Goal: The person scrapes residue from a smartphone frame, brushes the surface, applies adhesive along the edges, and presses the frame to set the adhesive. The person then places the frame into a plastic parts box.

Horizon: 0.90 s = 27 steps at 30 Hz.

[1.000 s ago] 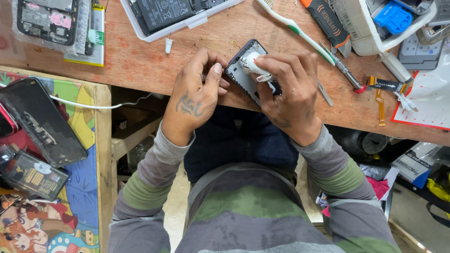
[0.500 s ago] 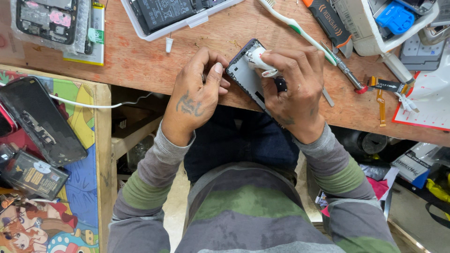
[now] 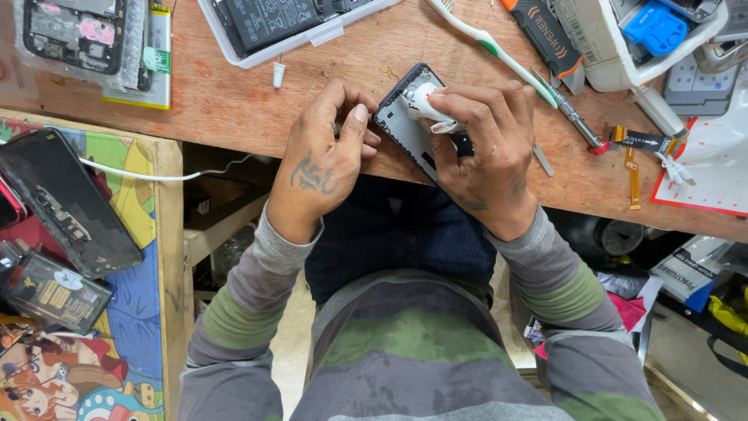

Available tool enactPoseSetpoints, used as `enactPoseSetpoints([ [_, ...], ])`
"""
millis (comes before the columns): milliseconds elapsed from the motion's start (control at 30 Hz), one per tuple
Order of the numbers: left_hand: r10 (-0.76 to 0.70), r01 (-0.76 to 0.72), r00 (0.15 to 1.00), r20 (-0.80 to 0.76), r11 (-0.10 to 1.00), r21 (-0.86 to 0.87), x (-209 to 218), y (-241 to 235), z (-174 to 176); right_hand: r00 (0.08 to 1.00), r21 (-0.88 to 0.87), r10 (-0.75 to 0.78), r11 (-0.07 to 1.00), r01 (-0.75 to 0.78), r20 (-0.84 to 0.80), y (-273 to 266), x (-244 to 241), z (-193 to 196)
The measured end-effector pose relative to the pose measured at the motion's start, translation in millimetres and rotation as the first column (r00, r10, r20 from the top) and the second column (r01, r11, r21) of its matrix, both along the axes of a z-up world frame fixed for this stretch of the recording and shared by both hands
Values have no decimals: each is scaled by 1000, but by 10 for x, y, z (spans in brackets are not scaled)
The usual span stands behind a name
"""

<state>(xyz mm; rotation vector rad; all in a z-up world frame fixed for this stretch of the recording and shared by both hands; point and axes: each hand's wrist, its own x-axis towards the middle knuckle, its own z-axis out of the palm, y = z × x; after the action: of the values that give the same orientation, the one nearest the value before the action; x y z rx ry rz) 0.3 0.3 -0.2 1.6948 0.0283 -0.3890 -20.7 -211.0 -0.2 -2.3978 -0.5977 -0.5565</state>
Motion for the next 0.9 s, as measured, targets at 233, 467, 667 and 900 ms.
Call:
enactPoseSetpoints([
  [233, 1, -1, 1000, 10, 1000, -17, -5, 3, -12, 1000, -8, -11, 1000, 11, -10, -19, -13, -18],
  [467, 0, 0, 1000, 9, 1000, -21, -5, 3, -13, 1000, -14, -30, 999, 30, 9, -89, 51, -59],
  [667, -2, 2, 1000, 6, 1000, -3, -5, 2, -6, 1000, -14, -21, 1000, 21, 12, -63, 23, -98],
  [900, 0, 0, 1000, 3, 1000, -3, -8, -1, 4, 999, -19, -39, 999, 39, 10, -74, 37, -97],
])
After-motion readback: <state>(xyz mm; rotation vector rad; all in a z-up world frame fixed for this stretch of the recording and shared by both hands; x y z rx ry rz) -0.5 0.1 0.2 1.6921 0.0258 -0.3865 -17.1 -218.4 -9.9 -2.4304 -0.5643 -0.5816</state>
